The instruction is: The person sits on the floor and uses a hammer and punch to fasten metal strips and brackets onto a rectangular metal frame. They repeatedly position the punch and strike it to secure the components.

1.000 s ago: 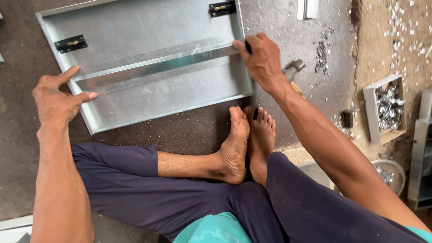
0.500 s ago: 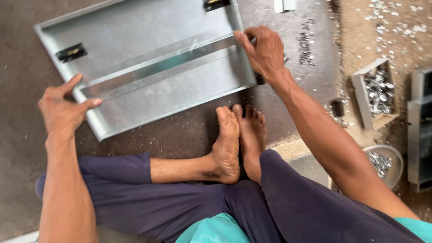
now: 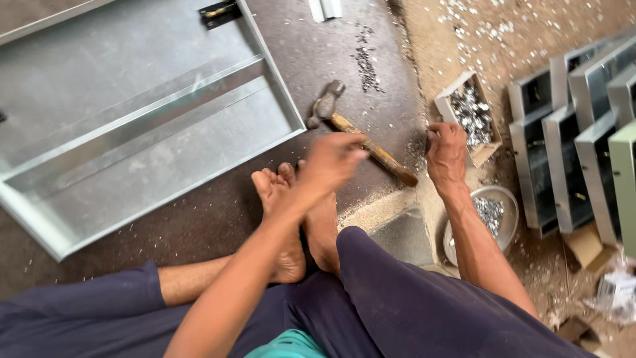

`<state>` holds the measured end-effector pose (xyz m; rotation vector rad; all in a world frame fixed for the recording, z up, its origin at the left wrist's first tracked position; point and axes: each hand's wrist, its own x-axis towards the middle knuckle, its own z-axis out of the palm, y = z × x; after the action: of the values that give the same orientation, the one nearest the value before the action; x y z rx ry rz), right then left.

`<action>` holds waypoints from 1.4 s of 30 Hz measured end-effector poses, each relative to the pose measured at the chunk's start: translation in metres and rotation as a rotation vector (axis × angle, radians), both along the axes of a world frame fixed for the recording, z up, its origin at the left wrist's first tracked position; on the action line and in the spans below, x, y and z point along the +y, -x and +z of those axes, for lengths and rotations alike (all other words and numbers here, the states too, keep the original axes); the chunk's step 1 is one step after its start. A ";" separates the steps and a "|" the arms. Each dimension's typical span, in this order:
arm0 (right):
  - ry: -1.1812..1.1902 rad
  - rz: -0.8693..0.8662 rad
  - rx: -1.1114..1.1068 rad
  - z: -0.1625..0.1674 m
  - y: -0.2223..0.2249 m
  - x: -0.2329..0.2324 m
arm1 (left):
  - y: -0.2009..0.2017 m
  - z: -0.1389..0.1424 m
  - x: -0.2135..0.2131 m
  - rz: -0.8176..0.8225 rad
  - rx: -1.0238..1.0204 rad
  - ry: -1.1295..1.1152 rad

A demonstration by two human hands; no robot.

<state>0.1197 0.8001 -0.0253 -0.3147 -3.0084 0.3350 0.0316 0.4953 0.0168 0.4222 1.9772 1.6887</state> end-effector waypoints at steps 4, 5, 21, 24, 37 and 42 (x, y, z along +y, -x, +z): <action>0.106 -0.029 -0.066 0.016 0.013 -0.011 | -0.006 -0.019 0.049 -0.121 -0.175 0.026; 0.152 0.033 0.020 0.024 0.016 -0.020 | -0.007 -0.024 0.052 -0.114 0.000 0.020; 0.012 0.242 0.029 0.059 0.008 -0.126 | 0.046 0.003 -0.117 0.342 -0.378 -0.584; 0.174 0.104 -0.150 0.054 -0.007 -0.120 | 0.104 -0.020 -0.140 0.574 0.230 -0.094; 0.950 -0.232 -0.393 0.040 0.005 -0.151 | 0.179 -0.078 -0.152 0.766 0.776 0.387; 0.820 0.168 -0.066 0.038 0.063 -0.182 | 0.181 -0.090 -0.153 0.714 0.824 0.380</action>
<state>0.0571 0.6178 0.0126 -0.1193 -2.7924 1.5901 -0.1492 0.3421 -0.0727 0.3083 3.2905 1.5631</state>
